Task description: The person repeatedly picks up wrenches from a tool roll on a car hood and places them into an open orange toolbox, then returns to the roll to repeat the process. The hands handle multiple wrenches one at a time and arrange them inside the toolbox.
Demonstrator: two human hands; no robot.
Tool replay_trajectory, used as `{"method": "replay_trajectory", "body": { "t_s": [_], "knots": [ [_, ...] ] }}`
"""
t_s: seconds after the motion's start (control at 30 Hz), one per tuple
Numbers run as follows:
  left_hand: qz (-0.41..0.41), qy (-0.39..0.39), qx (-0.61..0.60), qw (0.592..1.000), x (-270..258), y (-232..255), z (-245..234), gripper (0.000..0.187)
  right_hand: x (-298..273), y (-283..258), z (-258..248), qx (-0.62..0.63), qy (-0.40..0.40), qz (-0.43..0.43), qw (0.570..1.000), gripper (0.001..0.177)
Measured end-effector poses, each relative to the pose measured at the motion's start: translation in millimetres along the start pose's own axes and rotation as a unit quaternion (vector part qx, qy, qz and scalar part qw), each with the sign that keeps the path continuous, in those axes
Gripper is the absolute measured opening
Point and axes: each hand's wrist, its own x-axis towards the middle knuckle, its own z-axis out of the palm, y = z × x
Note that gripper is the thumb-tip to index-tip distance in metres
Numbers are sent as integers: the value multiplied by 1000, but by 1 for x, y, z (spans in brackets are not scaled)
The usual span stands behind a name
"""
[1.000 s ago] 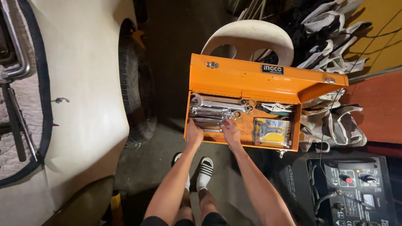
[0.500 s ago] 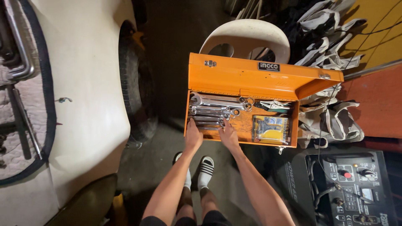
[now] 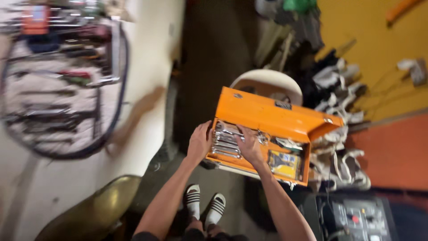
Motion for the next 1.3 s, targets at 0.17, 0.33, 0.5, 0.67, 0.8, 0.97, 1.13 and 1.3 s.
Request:
{"method": "replay_trajectory", "body": {
  "t_s": [0.17, 0.33, 0.5, 0.67, 0.8, 0.97, 1.13, 1.3],
  "knots": [
    [-50, 61, 2, 997, 0, 11, -87, 29, 35, -96, -4, 78, -46, -11, 996, 38],
    [-96, 126, 21, 987, -4, -12, -175, 25, 77, -189, 21, 128, -119, -42, 984, 38],
    [-118, 176, 4, 977, -26, -44, -257, 24, 99, -265, 61, 151, -195, -75, 966, 36],
    [-197, 182, 5, 963, -34, -91, -334, 27, 123, -326, 133, 176, -236, -144, 945, 33],
    [-189, 195, 18, 962, -43, -144, -384, 27, 134, -362, 208, 151, -253, -215, 931, 31],
    [-256, 209, 25, 944, -51, -211, -425, 26, 139, -394, 279, 145, -291, -213, 921, 31],
    [-281, 224, 16, 933, -62, -258, -446, 28, 144, -411, 333, 126, -277, -225, 926, 24],
    [-375, 189, -53, 906, -57, -270, -459, 31, 161, -420, 376, 82, -224, -224, 945, 15]
  ]
}}
